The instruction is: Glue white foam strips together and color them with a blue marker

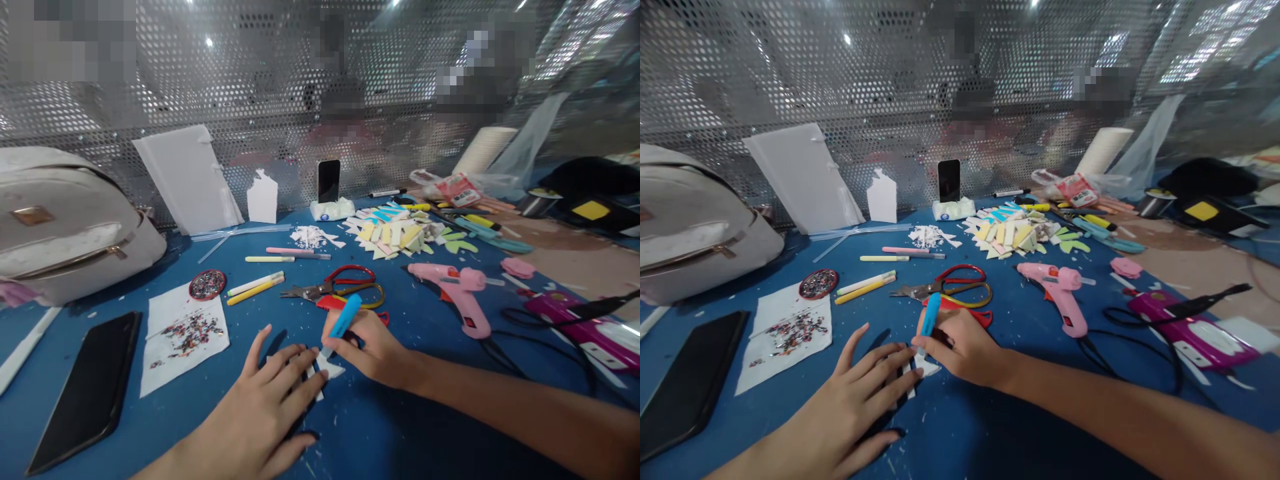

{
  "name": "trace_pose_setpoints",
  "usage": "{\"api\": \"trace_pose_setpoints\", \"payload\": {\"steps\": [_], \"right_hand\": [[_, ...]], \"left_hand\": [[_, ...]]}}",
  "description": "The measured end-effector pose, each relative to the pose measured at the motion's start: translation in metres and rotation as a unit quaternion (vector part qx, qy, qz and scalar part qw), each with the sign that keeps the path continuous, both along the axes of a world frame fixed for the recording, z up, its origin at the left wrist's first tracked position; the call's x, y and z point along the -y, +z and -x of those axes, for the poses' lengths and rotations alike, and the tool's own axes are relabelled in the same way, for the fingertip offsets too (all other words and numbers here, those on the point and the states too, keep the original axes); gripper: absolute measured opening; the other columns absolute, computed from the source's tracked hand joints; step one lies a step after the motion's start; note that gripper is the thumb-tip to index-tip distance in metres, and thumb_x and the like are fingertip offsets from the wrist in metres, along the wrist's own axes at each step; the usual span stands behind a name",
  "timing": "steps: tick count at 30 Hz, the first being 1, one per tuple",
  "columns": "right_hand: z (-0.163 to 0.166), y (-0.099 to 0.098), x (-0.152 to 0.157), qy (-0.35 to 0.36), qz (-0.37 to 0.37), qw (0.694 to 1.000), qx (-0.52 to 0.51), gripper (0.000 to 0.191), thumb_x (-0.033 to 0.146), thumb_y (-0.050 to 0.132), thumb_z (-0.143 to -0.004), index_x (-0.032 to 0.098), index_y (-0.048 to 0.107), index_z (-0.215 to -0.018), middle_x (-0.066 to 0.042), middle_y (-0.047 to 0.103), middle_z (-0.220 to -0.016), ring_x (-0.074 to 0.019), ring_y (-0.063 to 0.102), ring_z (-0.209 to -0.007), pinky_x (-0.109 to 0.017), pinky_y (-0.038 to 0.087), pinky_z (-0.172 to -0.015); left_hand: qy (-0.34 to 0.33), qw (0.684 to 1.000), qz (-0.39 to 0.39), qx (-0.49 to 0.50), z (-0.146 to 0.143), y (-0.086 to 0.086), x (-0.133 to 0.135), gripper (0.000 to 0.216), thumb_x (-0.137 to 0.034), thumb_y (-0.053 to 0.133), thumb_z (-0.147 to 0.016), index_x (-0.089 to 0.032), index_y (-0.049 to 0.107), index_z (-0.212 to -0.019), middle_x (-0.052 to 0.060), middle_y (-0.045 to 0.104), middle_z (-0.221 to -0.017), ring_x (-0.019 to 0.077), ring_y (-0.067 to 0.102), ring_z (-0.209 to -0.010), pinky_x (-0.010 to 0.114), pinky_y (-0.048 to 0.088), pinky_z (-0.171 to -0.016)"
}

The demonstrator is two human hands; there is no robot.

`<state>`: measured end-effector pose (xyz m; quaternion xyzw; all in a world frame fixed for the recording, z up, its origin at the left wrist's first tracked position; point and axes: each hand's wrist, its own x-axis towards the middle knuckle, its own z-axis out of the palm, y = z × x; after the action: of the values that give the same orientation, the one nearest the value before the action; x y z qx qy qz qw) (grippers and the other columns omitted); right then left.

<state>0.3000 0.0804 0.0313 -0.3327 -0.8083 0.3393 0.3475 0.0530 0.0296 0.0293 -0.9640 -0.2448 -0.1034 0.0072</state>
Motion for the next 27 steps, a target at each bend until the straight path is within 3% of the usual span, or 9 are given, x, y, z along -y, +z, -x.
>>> {"api": "trace_pose_setpoints", "payload": {"steps": [12,19,27], "right_hand": [[0.0004,0.0006,-0.0032,-0.08,0.048,0.994,-0.051,0.031,0.04,0.053,-0.1,0.018,0.065,-0.081,0.0,0.062,-0.06,-0.0147,0.059,-0.053,-0.025,0.044,-0.052],[0.0013,0.0029,-0.0021,-0.089,0.059,0.992,-0.062,0.028,0.037,0.056,-0.097,0.018,0.066,-0.079,0.001,0.061,-0.057,-0.0145,0.059,-0.051,-0.025,0.044,-0.05],[0.0015,0.0018,-0.0022,-0.087,0.059,0.992,-0.069,0.03,0.04,0.056,-0.097,0.017,0.066,-0.081,-0.001,0.064,-0.061,-0.0143,0.06,-0.052,-0.025,0.045,-0.051]], "left_hand": [[-0.013,0.999,-0.044,-0.02,0.0002,-0.0016,-0.0013,0.055,-0.042,0.043,-0.106,-0.015,0.041,-0.154,0.003,0.041,-0.161,0.0296,0.038,-0.141,0.059,-0.022,-0.119],[-0.025,0.996,-0.081,-0.026,-0.0036,0.0033,-0.001,0.053,-0.043,0.038,-0.108,-0.013,0.045,-0.151,0.003,0.047,-0.157,0.0292,0.039,-0.139,0.059,-0.021,-0.119],[-0.026,0.997,-0.071,-0.015,-0.003,-0.0002,0.0013,0.053,-0.042,0.039,-0.108,-0.013,0.043,-0.152,0.001,0.05,-0.155,0.029,0.036,-0.141,0.058,-0.02,-0.121]]}}
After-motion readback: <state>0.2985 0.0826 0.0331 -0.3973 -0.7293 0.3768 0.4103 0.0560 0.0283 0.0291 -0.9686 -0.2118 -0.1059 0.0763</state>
